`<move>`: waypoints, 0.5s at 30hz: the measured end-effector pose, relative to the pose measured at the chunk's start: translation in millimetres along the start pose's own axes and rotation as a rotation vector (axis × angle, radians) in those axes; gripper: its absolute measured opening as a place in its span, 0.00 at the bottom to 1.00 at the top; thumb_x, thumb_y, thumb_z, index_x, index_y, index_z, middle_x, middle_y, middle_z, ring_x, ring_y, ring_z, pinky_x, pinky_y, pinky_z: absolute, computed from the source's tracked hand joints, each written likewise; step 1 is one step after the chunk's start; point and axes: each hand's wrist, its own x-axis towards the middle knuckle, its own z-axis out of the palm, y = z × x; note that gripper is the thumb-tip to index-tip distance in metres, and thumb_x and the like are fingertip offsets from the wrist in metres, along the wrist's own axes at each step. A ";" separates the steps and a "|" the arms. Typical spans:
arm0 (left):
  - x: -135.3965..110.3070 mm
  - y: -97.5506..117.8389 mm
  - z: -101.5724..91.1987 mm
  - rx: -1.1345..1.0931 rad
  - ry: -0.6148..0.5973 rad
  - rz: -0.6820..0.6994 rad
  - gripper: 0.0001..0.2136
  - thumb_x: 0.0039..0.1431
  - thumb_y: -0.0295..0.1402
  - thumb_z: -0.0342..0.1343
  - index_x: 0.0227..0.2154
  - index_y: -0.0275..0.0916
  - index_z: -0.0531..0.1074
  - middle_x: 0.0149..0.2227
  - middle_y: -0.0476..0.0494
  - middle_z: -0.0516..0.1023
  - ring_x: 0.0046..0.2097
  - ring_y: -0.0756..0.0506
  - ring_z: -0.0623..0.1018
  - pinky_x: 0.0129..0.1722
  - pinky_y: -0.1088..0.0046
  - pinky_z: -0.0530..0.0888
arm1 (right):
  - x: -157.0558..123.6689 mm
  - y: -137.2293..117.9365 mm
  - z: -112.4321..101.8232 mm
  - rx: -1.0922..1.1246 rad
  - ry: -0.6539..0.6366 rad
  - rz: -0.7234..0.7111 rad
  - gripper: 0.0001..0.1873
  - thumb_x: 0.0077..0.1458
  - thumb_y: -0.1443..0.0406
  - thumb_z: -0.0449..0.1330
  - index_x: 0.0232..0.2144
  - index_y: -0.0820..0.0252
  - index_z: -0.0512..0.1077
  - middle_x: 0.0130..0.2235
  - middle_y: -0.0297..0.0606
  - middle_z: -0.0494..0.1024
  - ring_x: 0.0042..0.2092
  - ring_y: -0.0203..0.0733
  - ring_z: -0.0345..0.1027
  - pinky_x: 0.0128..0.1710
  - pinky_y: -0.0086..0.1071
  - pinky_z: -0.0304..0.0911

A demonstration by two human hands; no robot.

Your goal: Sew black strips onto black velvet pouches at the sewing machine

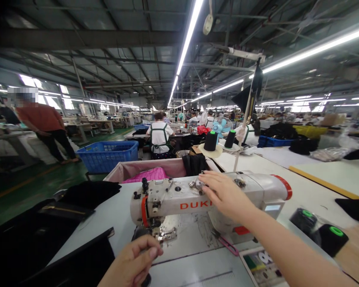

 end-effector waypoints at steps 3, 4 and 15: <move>-14.9 19.5 -4.4 -0.051 0.126 0.067 0.18 0.56 0.47 0.61 0.32 0.35 0.69 0.15 0.60 0.53 0.18 0.59 0.47 0.19 0.80 0.44 | 2.5 0.0 -27.1 -0.007 -0.238 0.051 0.11 0.54 0.63 0.60 0.41 0.54 0.77 0.43 0.40 0.78 0.47 0.49 0.69 0.50 0.44 0.63; -17.8 23.9 -3.3 -0.085 0.149 0.084 0.17 0.56 0.46 0.61 0.32 0.35 0.69 0.16 0.59 0.54 0.19 0.59 0.47 0.19 0.81 0.44 | 6.0 -0.3 -30.4 0.000 -0.290 0.064 0.07 0.53 0.64 0.60 0.35 0.54 0.78 0.38 0.39 0.78 0.44 0.48 0.69 0.47 0.43 0.63; -17.9 -2.9 -5.0 -0.065 0.066 -0.006 0.22 0.52 0.53 0.62 0.33 0.37 0.67 0.17 0.58 0.57 0.17 0.59 0.50 0.18 0.80 0.44 | 66.8 18.5 -13.2 0.006 -0.296 0.143 0.09 0.55 0.64 0.57 0.30 0.58 0.78 0.31 0.37 0.77 0.34 0.40 0.69 0.34 0.31 0.60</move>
